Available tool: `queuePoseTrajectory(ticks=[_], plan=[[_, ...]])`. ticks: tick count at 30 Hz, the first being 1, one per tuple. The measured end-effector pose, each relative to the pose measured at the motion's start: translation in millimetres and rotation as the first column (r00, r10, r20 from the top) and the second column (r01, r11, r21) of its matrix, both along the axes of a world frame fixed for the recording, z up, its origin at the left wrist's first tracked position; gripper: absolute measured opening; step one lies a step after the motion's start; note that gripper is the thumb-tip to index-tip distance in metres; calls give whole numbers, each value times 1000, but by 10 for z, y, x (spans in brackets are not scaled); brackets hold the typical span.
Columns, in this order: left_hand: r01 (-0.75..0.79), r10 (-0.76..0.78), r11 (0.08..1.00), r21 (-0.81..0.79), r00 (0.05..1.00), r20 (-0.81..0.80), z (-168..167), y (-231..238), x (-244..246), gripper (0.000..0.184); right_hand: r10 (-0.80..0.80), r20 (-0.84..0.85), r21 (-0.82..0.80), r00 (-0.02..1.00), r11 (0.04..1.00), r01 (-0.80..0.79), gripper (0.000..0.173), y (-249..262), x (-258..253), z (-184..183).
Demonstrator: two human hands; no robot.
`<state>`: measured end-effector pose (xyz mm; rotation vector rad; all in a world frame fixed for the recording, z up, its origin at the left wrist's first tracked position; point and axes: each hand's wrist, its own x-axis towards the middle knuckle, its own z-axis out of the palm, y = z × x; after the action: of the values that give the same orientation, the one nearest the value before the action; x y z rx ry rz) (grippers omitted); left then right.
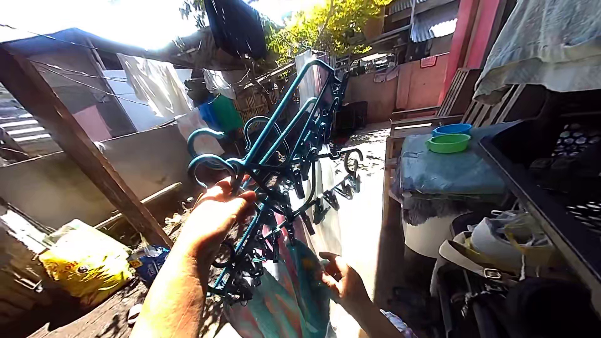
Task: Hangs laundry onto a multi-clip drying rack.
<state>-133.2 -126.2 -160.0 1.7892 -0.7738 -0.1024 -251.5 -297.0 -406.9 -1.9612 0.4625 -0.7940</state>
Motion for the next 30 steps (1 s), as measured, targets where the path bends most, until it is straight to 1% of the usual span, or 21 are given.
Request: queuePoseTrajectory(ticks=[2, 3, 5, 7, 8, 9, 11, 13, 14, 16, 17, 18, 19, 21, 22, 24, 25, 27, 28, 29, 30], plan=[[-9, 9, 1000, 19, 1000, -17, 21, -39, -13, 34, 30, 198, -126, 980, 992, -5, 53, 104, -18, 73], [-2, 3, 999, 35, 1000, -18, 11, -54, -34, 35, 55, 259, -166, 964, 986, -11, 51, 163, -11, 171], [20, -19, 999, 42, 1000, -11, -42, -82, -93, 37, 68, 295, -186, 953, 983, -13, 40, 293, 2, 394], [40, -40, 999, 28, 999, 1, -81, -86, -156, 41, 20, 312, -174, 950, 984, 36, 34, 404, 55, 547], [50, -50, 999, 16, 999, 1, -83, -93, -180, 40, -15, 304, -117, 953, 992, 53, 32, 461, 74, 618], [57, -57, 998, 4, 998, -4, -79, -102, -197, 39, -39, 274, -8, 961, 999, 43, 31, 513, 72, 698], [37, -37, 999, -2, 999, -33, -39, -131, -228, 36, -43, 253, 202, 967, 979, -9, 31, 561, 56, 796], [17, -16, 1000, 19, 999, -44, -32, -125, -241, 35, 1, 353, 333, 936, 934, -126, 32, 556, 52, 808], [18, -17, 1000, 20, 999, -42, -39, -111, -239, 34, 21, 413, 441, 911, 870, -221, 31, 541, 61, 829], [32, -32, 999, -3, 999, -42, -64, -80, -233, 33, 13, 518, 649, 855, 645, -403, 26, 506, 87, 874], [43, -44, 999, -17, 998, -42, -83, -57, -226, 34, 13, 542, 706, 840, 536, -463, 25, 483, 92, 888], [50, -50, 999, -23, 998, -40, -102, -34, -214, 34, 40, 552, 731, 833, 459, -506, 26, 455, 90, 891], [47, -48, 999, -26, 997, -54, -104, -24, -204, 33, 76, 560, 736, 825, 411, -538, 28, 423, 91, 874], [38, -40, 999, -26, 996, -77, -112, -10, -175, 33, 137, 597, 710, 791, 369, -600, 30, 379, 109, 810], [36, -39, 999, -30, 996, -81, -119, -6, -165, 33, 140, 618, 697, 774, 357, -622, 29, 384, 121, 780], [34, -35, 999, -17, 996, -79, -119, 2, -174, 35, 85, 622, 715, 779, 346, -608, 22, 442, 146, 785], [34, -34, 999, -9, 996, -79, -121, 2, -182, 37, 44, 597, 740, 801, 354, -572, 18, 483, 157, 817], [31, -30, 1000, 4, 996, -86, -129, -8, -200, 38, 30, 569, 754, 822, 379, -536, 14, 514, 171, 845], [32, -31, 999, 9, 996, -89, -132, -12, -205, 39, 58, 554, 738, 830, 427, -522, 14, 503, 185, 827], [35, -34, 999, 7, 996, -88, -135, -17, -202, 38, 101, 512, 699, 853, 528, -482, 17, 486, 201, 801], [35, -35, 999, 1, 996, -85, -132, -19, -195, 38, 146, 432, 627, 890, 661, -413, 21, 451, 208, 766]])
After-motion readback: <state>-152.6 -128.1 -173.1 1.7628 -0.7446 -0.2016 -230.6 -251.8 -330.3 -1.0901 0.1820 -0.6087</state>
